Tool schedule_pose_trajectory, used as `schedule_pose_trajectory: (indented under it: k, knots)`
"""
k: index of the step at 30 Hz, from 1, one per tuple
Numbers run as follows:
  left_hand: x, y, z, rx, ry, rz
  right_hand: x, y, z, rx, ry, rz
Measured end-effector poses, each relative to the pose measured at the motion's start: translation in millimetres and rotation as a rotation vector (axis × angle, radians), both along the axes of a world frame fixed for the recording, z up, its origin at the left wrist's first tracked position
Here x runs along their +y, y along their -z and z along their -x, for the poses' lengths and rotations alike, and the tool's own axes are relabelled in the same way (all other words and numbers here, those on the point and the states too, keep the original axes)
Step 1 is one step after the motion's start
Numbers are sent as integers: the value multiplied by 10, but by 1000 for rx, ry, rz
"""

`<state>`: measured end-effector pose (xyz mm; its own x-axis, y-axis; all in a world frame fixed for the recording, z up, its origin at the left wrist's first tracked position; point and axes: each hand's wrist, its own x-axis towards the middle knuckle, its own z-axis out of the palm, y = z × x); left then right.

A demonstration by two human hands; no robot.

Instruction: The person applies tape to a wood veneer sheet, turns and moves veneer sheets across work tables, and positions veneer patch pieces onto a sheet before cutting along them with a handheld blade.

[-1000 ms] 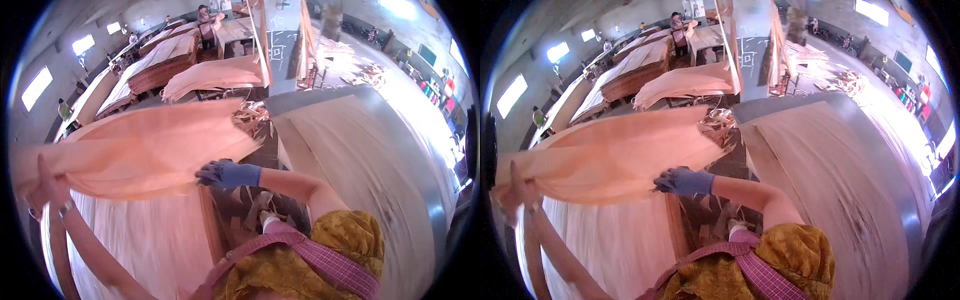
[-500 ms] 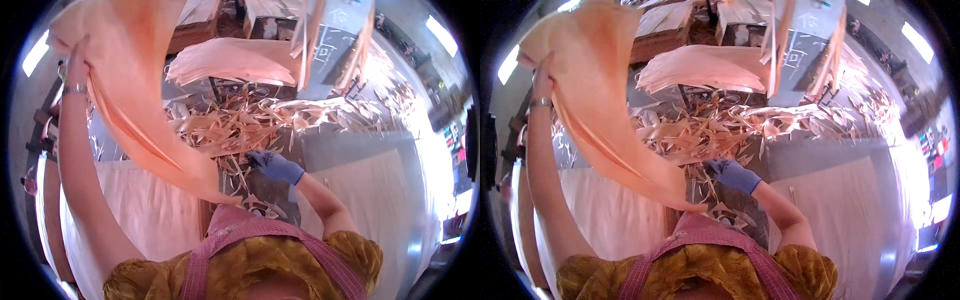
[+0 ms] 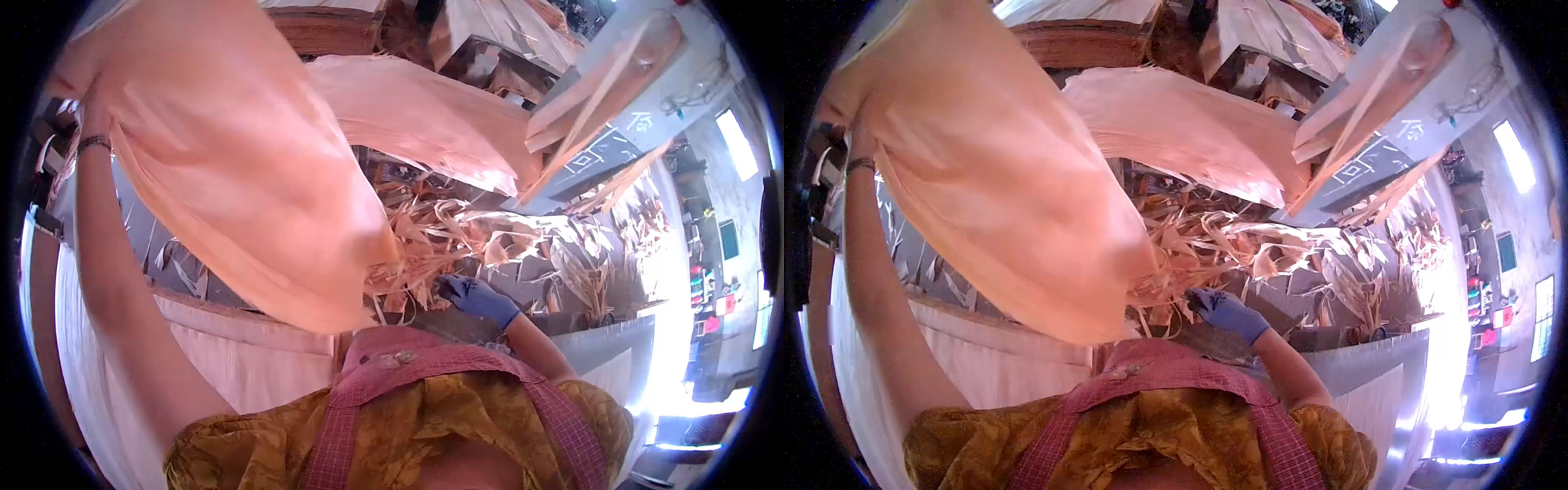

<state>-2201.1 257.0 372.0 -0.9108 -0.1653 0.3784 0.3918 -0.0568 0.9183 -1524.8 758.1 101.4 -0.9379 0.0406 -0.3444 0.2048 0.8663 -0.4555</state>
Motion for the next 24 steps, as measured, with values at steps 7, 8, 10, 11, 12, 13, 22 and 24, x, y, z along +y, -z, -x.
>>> schedule_pose_trajectory:
  k: [7,8,10,11,12,13,22,24]
  knots:
    - [237,-734,437,327,-324,272,270,227,1379,21,-86,74]
    - [343,-896,324,397,-371,323,331,307,1537,58,-117,87]
    - [779,-1156,21,531,-425,413,449,474,1798,131,-178,124]
    - [1009,-1235,-86,579,-436,453,506,555,1925,122,-193,145]
    - [1281,-1254,-177,618,-437,491,575,642,2071,112,-207,165]
    - [1567,-1227,-248,642,-421,526,655,710,2199,102,-222,184]
    - [3554,1103,-146,467,-312,866,1476,1225,3423,-27,-614,273]
    - [3680,2028,-109,364,-324,921,1690,1301,3626,11,-671,280]
